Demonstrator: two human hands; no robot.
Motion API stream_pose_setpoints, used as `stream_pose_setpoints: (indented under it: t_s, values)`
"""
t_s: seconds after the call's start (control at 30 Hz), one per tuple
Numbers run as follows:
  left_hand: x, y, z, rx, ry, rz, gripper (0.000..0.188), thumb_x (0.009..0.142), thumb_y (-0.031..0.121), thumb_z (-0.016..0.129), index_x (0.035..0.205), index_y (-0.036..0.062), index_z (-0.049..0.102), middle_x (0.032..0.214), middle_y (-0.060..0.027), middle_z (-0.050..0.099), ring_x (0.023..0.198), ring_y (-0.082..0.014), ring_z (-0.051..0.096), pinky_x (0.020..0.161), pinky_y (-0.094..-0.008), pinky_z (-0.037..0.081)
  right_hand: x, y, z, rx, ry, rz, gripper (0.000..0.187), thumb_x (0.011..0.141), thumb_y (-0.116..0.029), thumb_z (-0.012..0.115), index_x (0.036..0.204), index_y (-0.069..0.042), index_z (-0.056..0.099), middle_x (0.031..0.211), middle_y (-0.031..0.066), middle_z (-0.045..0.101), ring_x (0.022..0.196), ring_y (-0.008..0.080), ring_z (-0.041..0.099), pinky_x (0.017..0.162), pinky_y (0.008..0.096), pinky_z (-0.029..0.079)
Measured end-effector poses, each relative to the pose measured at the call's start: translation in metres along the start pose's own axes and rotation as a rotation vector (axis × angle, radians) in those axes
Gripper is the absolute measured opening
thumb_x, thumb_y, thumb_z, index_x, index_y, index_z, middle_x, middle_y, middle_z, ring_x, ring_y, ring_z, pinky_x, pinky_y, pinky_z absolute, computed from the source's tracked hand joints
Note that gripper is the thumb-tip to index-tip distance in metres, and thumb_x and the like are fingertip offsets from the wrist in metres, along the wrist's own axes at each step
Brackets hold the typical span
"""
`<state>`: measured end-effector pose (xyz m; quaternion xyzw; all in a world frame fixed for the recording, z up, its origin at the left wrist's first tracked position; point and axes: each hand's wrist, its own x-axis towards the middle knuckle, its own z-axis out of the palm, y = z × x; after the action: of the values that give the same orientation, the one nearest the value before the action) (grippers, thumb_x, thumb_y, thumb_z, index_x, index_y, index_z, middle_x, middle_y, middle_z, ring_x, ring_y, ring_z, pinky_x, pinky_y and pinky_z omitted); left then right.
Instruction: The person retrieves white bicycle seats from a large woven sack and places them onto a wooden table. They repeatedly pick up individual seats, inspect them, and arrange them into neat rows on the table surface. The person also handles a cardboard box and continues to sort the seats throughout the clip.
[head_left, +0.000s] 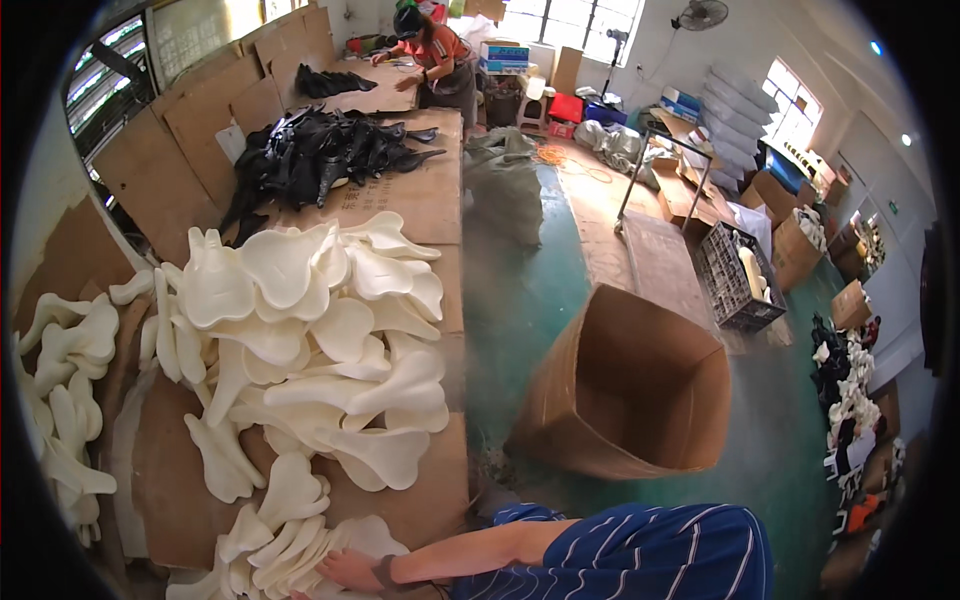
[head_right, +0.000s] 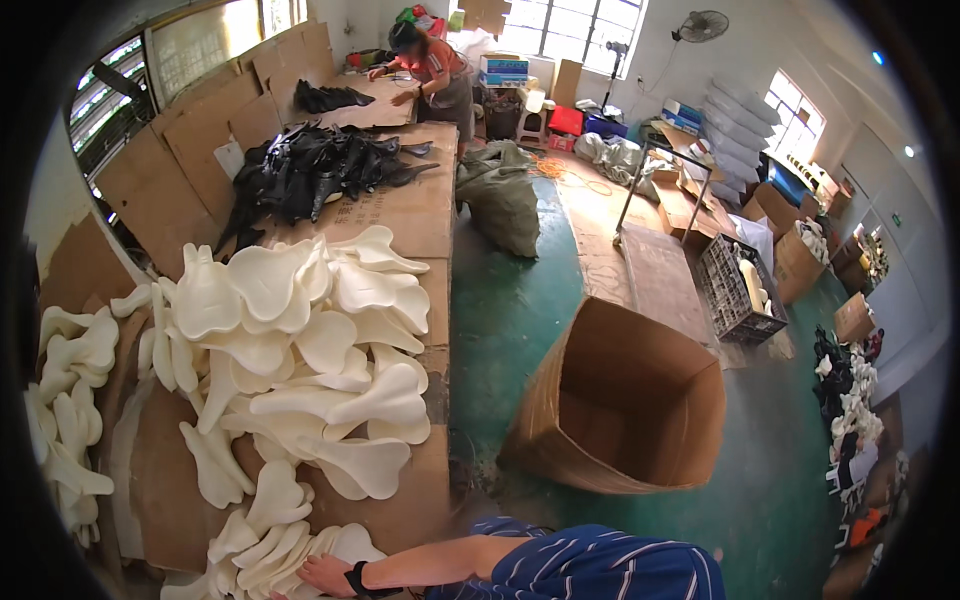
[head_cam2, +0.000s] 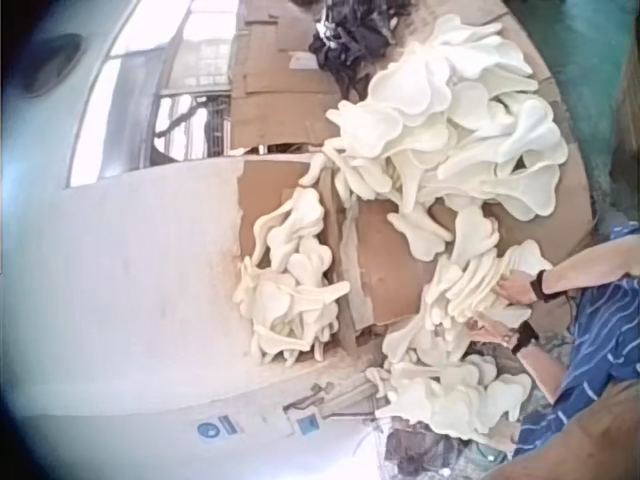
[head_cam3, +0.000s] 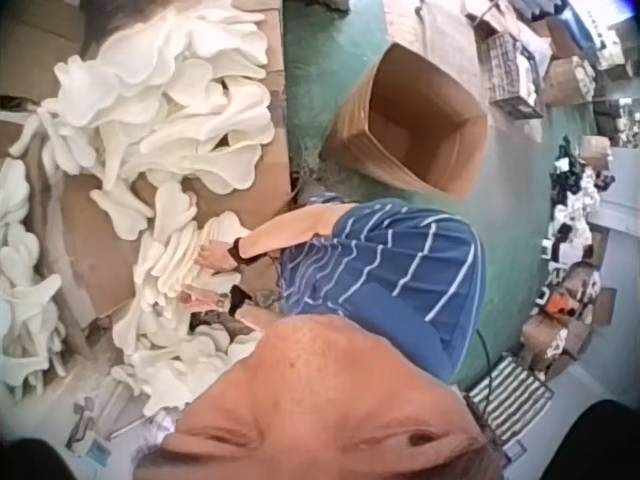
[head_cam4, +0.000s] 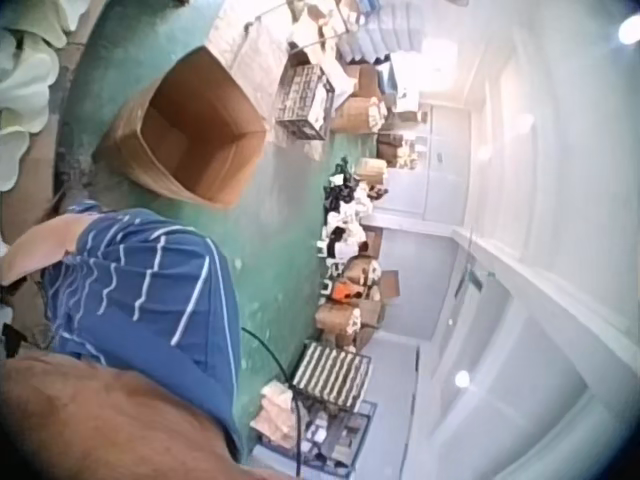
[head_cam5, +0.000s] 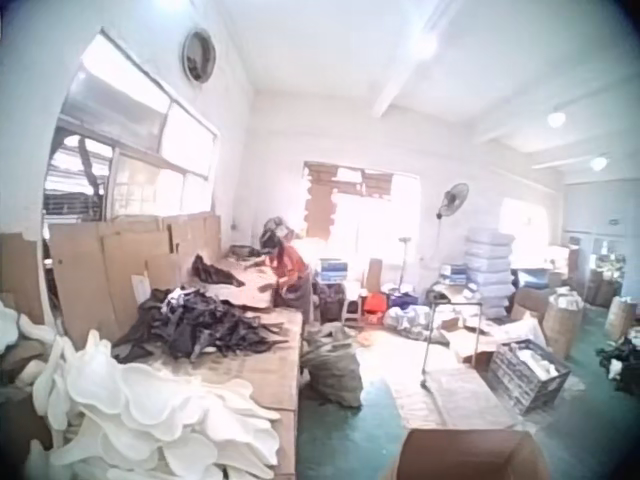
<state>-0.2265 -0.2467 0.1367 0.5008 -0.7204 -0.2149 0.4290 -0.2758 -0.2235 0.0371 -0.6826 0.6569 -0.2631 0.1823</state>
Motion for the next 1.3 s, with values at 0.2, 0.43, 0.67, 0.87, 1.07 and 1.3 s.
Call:
stream_pose_setpoints:
  t_s: [0.2,0.43,0.67,0.87,1.07,1.3]
  values:
    - [0.007,0.011,0.029,-0.119,-0.081,0.037,0.055,0.091,0.033,0.078,0.131,0.0008,0.058,0.126,-0.0213,0.065,0.106,-0.0377,0.066,0.089,-0.0497,0.058,0.001,0.002,0.014,-0.006,0.107,-0.013,0.081,0.087,-0.049,0.064,0.149,0.000,0.043,0.139,0.0227,0.053,0.128,0.0402,0.050,0.096,0.0552,0.046]
    - [0.012,0.019,0.049,-0.215,-0.138,0.074,0.058,0.091,0.032,0.078,0.134,0.0000,0.056,0.129,-0.0212,0.064,0.109,-0.0366,0.065,0.092,-0.0487,0.056,0.005,0.008,0.005,0.080,0.189,-0.067,0.080,0.089,-0.042,0.066,0.152,0.000,0.039,0.142,0.0200,0.053,0.129,0.0375,0.051,0.099,0.0530,0.046]
    - [0.009,0.015,0.054,-0.265,-0.157,0.062,0.060,0.091,0.031,0.077,0.137,-0.0007,0.054,0.132,-0.0212,0.062,0.113,-0.0355,0.063,0.095,-0.0477,0.054,-0.035,0.018,-0.069,0.482,0.412,-0.263,0.051,0.087,-0.015,0.070,0.134,0.000,0.056,0.115,0.0240,0.065,0.099,0.0445,0.064,0.084,0.0516,0.053]
    - [0.010,0.009,0.043,-0.275,-0.142,0.062,0.063,0.092,0.031,0.076,0.139,-0.0014,0.052,0.134,-0.0211,0.060,0.115,-0.0345,0.062,0.098,-0.0469,0.053,-0.047,0.019,-0.092,0.333,0.442,-0.081,0.044,0.082,-0.016,0.073,0.124,-0.005,0.061,0.117,0.0202,0.062,0.108,0.0428,0.059,0.088,0.0529,0.050]
    - [0.013,0.002,0.032,-0.279,-0.105,0.057,0.065,0.092,0.030,0.076,0.142,-0.0021,0.050,0.137,-0.0211,0.059,0.118,-0.0336,0.061,0.100,-0.0460,0.051,-0.030,0.011,-0.098,0.385,0.430,-0.101,0.055,0.086,-0.022,0.074,0.138,-0.011,0.059,0.123,0.0182,0.064,0.112,0.0407,0.060,0.094,0.0523,0.050]
    - [0.011,-0.002,0.020,-0.296,-0.056,0.045,0.068,0.092,0.030,0.075,0.145,-0.0029,0.048,0.140,-0.0210,0.057,0.121,-0.0325,0.059,0.103,-0.0450,0.049,-0.026,0.037,-0.064,0.446,0.267,-0.003,0.068,0.081,-0.034,0.081,0.143,-0.017,0.057,0.132,0.0181,0.064,0.114,0.0377,0.062,0.095,0.0530,0.050]
